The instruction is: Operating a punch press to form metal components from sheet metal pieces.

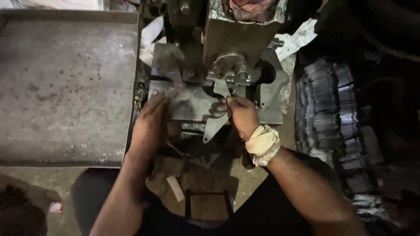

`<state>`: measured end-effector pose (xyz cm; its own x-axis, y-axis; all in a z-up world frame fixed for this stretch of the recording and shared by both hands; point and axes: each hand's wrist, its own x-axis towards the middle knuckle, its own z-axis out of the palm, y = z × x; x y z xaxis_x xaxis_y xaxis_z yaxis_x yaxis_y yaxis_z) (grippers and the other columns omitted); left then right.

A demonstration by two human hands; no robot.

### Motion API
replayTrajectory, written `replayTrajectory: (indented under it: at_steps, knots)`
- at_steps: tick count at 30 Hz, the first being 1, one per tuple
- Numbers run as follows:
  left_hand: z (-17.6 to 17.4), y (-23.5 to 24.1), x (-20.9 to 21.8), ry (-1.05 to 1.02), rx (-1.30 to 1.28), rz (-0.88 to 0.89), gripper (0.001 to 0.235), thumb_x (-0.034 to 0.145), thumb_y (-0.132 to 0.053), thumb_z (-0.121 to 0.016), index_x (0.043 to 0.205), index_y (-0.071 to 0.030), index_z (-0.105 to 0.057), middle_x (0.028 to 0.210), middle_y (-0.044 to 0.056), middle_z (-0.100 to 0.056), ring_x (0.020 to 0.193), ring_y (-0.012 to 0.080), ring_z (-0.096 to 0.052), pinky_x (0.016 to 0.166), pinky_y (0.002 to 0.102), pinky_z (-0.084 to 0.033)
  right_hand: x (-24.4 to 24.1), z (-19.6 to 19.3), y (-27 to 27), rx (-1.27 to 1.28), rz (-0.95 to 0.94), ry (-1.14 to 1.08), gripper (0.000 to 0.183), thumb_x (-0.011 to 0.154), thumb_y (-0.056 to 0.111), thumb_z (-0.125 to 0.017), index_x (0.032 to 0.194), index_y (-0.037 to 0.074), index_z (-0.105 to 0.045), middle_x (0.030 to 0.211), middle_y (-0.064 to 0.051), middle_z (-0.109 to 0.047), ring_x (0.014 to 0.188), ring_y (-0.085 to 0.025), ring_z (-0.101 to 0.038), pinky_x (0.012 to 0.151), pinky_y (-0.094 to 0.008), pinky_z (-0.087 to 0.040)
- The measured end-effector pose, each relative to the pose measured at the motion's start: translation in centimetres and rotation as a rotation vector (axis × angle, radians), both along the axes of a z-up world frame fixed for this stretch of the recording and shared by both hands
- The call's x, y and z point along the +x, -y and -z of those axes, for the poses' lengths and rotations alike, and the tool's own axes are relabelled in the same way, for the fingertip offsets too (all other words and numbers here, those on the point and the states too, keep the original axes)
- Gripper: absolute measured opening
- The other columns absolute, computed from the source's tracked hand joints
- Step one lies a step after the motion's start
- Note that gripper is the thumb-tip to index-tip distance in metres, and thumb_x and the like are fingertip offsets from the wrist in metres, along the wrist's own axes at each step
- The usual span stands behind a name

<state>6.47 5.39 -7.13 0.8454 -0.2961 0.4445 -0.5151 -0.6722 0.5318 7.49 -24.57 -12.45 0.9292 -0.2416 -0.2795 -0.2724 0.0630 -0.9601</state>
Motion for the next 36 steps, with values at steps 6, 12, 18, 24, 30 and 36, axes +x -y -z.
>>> replayTrajectory:
  at_steps: [6,12,18,24,30,36]
  knots:
    - [-1.4,0.3,0.3,0.081,0.005,0.005,0.038,0.089,0.0,-0.063,0.126,0.003,-0.064,0.136,0.024,-0.062,0.133,0.0439,-0.055,0.113,0.048,-0.045,-0.4,-2.8,-0.3,0.107,-0.111,0.071,0.023,0.104,0.022,-0.062,0.099,0.003,-0.075,0.086,-0.003,-0.078,0.075,-0.008,-0.066,0.071,-0.023,-0.052]
    - [-4.7,1.2,-1.9,0.136,-0.009,0.07,0.033,0.087,0.0,-0.067,0.121,0.002,-0.067,0.122,0.02,-0.067,0.115,0.0394,-0.063,0.1,0.046,-0.053,-1.0,-1.8,-0.4,0.191,-0.068,0.122,0.022,0.104,0.023,-0.064,0.105,0.005,-0.075,0.095,-0.002,-0.073,0.083,-0.007,-0.063,0.075,-0.021,-0.051]
    - [-4.1,4.3,-3.9,-0.061,-0.153,0.339,0.029,0.093,-0.007,-0.069,0.122,-0.005,-0.071,0.121,0.014,-0.068,0.113,0.0326,-0.064,0.095,0.044,-0.055,-4.9,-5.1,1.1,0.136,-0.074,-0.071,0.023,0.097,0.023,-0.068,0.105,0.001,-0.069,0.082,-0.001,-0.066,0.071,-0.013,-0.062,0.065,-0.03,-0.058]
    - [3.1,8.7,-3.3,-0.012,0.009,0.253,0.04,0.092,-0.007,-0.069,0.132,-0.007,-0.066,0.128,0.014,-0.063,0.12,0.034,-0.06,0.11,0.048,-0.049,-9.1,-9.5,5.7,-0.786,-0.016,0.232,0.022,0.102,0.022,-0.066,0.112,0.002,-0.071,0.09,-0.012,-0.072,0.076,-0.021,-0.065,0.068,-0.035,-0.051]
    - [1.9,10.3,-3.7,0.38,0.611,0.228,0.05,0.078,-0.004,-0.062,0.128,-0.011,-0.064,0.141,0.012,-0.06,0.128,0.0374,-0.048,0.112,0.053,-0.04,-4.9,-11.4,11.6,-0.288,0.206,0.117,0.018,0.097,0.016,-0.067,0.111,0.004,-0.069,0.091,-0.006,-0.073,0.073,-0.016,-0.07,0.063,-0.032,-0.059]
    - [2.6,10.4,-3.2,0.148,0.312,0.262,0.052,0.09,-0.004,-0.059,0.142,0.004,-0.059,0.134,0.018,-0.06,0.126,0.0358,-0.051,0.116,0.049,-0.043,2.3,-6.3,15.8,-0.331,0.179,0.247,0.013,0.096,0.007,-0.078,0.107,0.0,-0.076,0.095,-0.008,-0.075,0.08,-0.012,-0.066,0.07,-0.029,-0.053]
